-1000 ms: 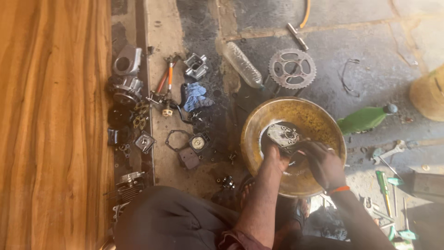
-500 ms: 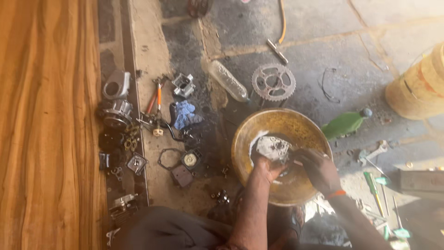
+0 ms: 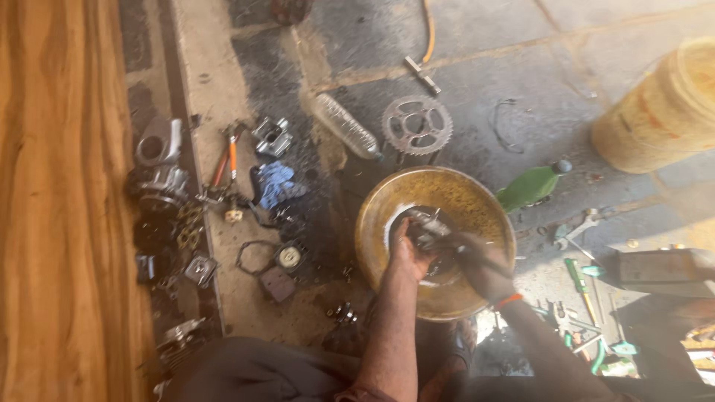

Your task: The person cleans various metallic engine components inside a yellow bowl containing dark fluid, using their hands and later pouring more liquid from a green bottle onto the parts.

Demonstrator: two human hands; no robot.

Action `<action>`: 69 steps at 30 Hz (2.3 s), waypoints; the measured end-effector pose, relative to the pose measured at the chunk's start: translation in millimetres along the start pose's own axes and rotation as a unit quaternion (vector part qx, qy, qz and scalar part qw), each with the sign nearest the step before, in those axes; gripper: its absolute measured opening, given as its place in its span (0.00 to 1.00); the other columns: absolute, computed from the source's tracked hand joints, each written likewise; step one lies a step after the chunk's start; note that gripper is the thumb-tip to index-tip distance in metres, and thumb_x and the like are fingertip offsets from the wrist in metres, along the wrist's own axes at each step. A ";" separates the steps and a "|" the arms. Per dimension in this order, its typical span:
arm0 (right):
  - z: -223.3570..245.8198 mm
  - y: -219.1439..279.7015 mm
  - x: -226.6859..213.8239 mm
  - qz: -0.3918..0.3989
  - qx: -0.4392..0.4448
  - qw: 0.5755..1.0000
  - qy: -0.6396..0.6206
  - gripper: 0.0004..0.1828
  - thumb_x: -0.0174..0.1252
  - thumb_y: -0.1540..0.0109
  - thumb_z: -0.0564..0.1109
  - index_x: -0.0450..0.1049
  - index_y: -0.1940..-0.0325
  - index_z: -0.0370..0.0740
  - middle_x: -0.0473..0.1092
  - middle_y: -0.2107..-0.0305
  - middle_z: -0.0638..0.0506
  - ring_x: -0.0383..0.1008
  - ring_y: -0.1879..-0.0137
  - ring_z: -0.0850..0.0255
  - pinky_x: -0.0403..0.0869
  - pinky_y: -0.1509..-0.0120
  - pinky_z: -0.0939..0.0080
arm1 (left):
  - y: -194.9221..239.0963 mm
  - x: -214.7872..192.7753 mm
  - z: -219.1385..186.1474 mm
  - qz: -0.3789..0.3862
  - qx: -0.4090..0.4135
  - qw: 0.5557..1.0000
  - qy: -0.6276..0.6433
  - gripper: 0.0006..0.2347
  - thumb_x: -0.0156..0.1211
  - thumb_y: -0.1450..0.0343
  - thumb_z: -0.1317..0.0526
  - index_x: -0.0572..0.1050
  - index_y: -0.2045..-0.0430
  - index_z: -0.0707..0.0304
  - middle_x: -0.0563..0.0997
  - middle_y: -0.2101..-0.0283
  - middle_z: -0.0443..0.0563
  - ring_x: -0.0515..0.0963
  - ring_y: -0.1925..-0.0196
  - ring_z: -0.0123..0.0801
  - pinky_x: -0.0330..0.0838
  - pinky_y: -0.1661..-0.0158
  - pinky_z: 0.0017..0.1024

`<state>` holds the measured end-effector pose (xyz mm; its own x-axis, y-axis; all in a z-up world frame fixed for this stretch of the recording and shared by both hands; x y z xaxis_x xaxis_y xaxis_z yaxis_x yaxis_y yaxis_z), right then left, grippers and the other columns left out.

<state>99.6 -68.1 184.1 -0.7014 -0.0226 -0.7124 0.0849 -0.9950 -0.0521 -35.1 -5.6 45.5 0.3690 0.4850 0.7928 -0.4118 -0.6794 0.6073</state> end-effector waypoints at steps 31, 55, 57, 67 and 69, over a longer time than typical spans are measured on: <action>23.5 0.8 -2.4 0.067 0.077 0.990 -0.096 0.15 0.59 0.36 0.44 0.77 0.44 0.46 0.79 0.53 0.53 0.84 0.51 0.58 0.80 0.49 0.56 | 30.3 4.9 -39.4 0.014 0.066 0.994 0.081 0.22 0.61 0.37 0.45 0.76 0.56 0.58 0.77 0.59 0.54 0.78 0.59 0.38 0.77 0.60 0.42; 23.3 -1.6 16.0 -0.071 -0.136 0.972 0.179 0.16 0.53 0.37 0.38 0.77 0.45 0.39 0.74 0.46 0.46 0.75 0.42 0.48 0.75 0.42 0.52 | 19.1 29.4 7.7 -0.133 0.138 0.980 -0.052 0.17 0.61 0.27 0.55 0.70 0.46 0.63 0.81 0.56 0.53 0.84 0.59 0.35 0.82 0.64 0.35; -1.0 -8.8 16.7 -0.035 -0.188 0.955 0.227 0.17 0.53 0.40 0.38 0.77 0.48 0.38 0.74 0.46 0.44 0.74 0.42 0.46 0.75 0.42 0.52 | 21.3 35.5 14.0 -0.138 0.133 0.979 -0.063 0.18 0.63 0.28 0.56 0.69 0.47 0.62 0.80 0.55 0.53 0.84 0.59 0.36 0.81 0.63 0.37; -30.7 -16.9 15.8 -0.048 -0.089 0.995 0.014 0.14 0.56 0.37 0.37 0.77 0.47 0.39 0.73 0.49 0.44 0.74 0.44 0.47 0.74 0.42 0.50 | -45.3 -19.1 35.5 -0.117 -0.025 0.991 -0.059 0.27 0.57 0.31 0.39 0.74 0.44 0.55 0.81 0.52 0.54 0.81 0.54 0.39 0.78 0.59 0.48; -28.7 -23.5 9.3 0.015 -0.193 0.977 0.092 0.15 0.57 0.40 0.38 0.80 0.51 0.43 0.75 0.49 0.47 0.75 0.44 0.47 0.75 0.43 0.51 | -50.4 -20.6 18.3 -0.113 -0.024 0.990 -0.082 0.29 0.53 0.33 0.36 0.73 0.44 0.54 0.80 0.51 0.57 0.80 0.55 0.43 0.77 0.59 0.53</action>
<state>111.4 -42.2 158.6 -0.5586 0.0029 -0.8295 0.3880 -0.8829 -0.2643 -6.7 8.6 -2.3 0.5842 0.5230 0.6206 -0.3420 -0.5348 0.7727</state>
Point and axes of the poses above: each hand's wrist, its own y-axis away from the middle knuckle, its own x-axis out of the palm, z = x × y, the point moved 1 cm from there along -y, towards the middle knuckle
